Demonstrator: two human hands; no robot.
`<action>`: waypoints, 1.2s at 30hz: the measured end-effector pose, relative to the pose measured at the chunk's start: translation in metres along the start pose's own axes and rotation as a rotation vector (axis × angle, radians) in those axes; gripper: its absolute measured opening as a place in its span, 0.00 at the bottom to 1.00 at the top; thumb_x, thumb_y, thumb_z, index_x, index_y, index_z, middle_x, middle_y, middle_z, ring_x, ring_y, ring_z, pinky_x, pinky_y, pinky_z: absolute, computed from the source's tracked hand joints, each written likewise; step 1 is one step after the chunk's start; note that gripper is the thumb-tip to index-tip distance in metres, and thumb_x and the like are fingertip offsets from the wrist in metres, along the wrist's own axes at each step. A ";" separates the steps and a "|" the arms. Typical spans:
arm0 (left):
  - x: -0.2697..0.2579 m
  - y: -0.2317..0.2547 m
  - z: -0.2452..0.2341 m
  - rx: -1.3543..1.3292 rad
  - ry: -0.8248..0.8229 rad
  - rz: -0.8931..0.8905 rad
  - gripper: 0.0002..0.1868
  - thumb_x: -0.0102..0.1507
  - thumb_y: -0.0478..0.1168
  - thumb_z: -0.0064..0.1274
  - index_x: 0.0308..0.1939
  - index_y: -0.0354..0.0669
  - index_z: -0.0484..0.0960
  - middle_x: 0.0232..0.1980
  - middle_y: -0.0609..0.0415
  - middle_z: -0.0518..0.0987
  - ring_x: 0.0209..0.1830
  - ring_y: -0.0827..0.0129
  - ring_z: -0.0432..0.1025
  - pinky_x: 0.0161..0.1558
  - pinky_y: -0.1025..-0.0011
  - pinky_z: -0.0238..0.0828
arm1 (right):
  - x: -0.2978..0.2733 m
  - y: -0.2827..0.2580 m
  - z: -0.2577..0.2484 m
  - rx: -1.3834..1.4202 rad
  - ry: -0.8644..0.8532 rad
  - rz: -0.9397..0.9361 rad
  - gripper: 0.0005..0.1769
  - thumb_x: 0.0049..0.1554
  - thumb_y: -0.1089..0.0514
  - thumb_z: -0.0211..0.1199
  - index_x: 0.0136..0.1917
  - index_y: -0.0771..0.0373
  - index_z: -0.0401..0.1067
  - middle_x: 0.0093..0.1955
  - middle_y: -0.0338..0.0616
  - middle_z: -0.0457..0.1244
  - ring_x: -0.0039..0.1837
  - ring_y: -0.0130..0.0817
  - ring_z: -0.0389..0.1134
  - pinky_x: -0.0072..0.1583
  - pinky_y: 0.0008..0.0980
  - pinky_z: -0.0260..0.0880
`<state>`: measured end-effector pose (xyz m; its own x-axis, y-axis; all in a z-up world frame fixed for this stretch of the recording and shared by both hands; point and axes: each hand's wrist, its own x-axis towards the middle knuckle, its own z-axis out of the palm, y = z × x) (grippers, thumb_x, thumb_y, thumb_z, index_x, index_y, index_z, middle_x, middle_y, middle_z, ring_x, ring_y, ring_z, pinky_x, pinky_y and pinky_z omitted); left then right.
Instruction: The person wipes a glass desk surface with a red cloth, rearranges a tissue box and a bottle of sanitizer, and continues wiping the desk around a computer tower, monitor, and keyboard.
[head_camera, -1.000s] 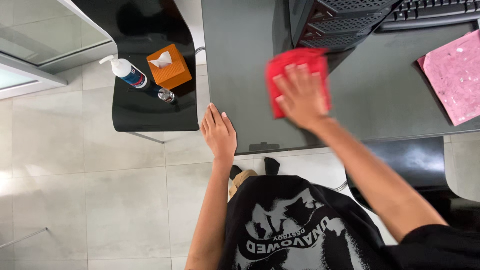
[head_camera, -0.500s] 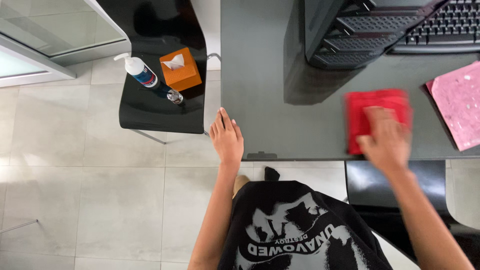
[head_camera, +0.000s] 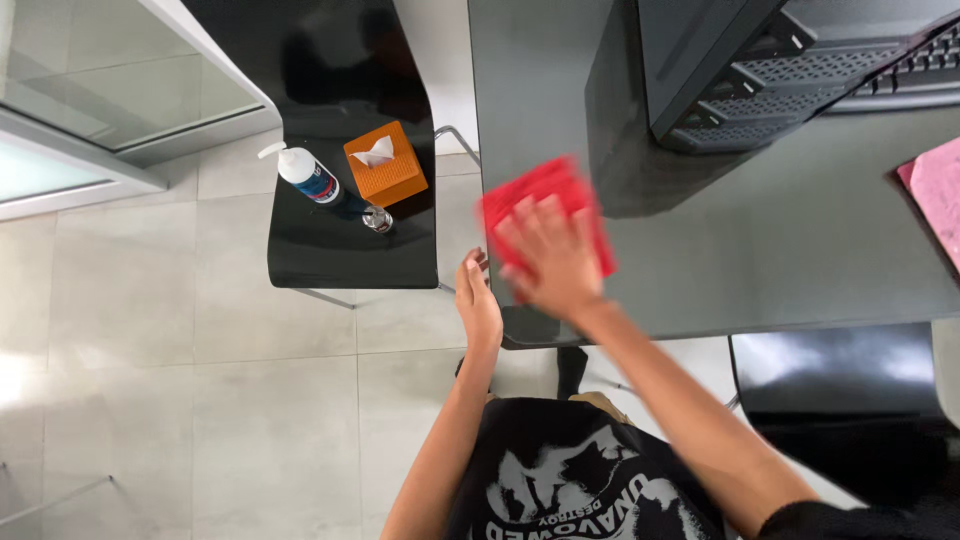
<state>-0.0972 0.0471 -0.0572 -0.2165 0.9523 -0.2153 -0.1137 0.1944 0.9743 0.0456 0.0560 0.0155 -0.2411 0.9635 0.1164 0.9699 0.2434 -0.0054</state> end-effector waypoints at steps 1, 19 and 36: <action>0.001 -0.003 -0.006 0.004 -0.010 -0.005 0.24 0.74 0.51 0.33 0.62 0.38 0.75 0.62 0.49 0.77 0.61 0.61 0.73 0.60 0.64 0.67 | -0.010 -0.015 -0.006 0.028 -0.096 -0.053 0.40 0.61 0.31 0.47 0.82 0.41 0.50 0.86 0.42 0.41 0.85 0.51 0.36 0.77 0.66 0.30; 0.001 0.000 -0.048 0.018 -0.259 -0.079 0.28 0.72 0.56 0.38 0.55 0.35 0.79 0.56 0.49 0.81 0.50 0.65 0.75 0.51 0.66 0.70 | -0.011 0.044 0.004 0.094 -0.022 0.455 0.37 0.64 0.33 0.44 0.83 0.40 0.51 0.89 0.43 0.39 0.88 0.52 0.33 0.81 0.63 0.27; 0.011 0.017 -0.094 0.030 -0.299 -0.077 0.28 0.74 0.56 0.32 0.54 0.38 0.80 0.55 0.50 0.80 0.50 0.64 0.74 0.53 0.64 0.68 | -0.046 0.074 0.003 -0.001 0.099 0.554 0.38 0.67 0.31 0.47 0.84 0.47 0.53 0.87 0.50 0.41 0.85 0.57 0.37 0.77 0.69 0.35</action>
<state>-0.1928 0.0384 -0.0489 0.0867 0.9608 -0.2634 -0.0891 0.2708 0.9585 0.1282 0.0295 0.0069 0.3088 0.9322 0.1889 0.9507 -0.2964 -0.0917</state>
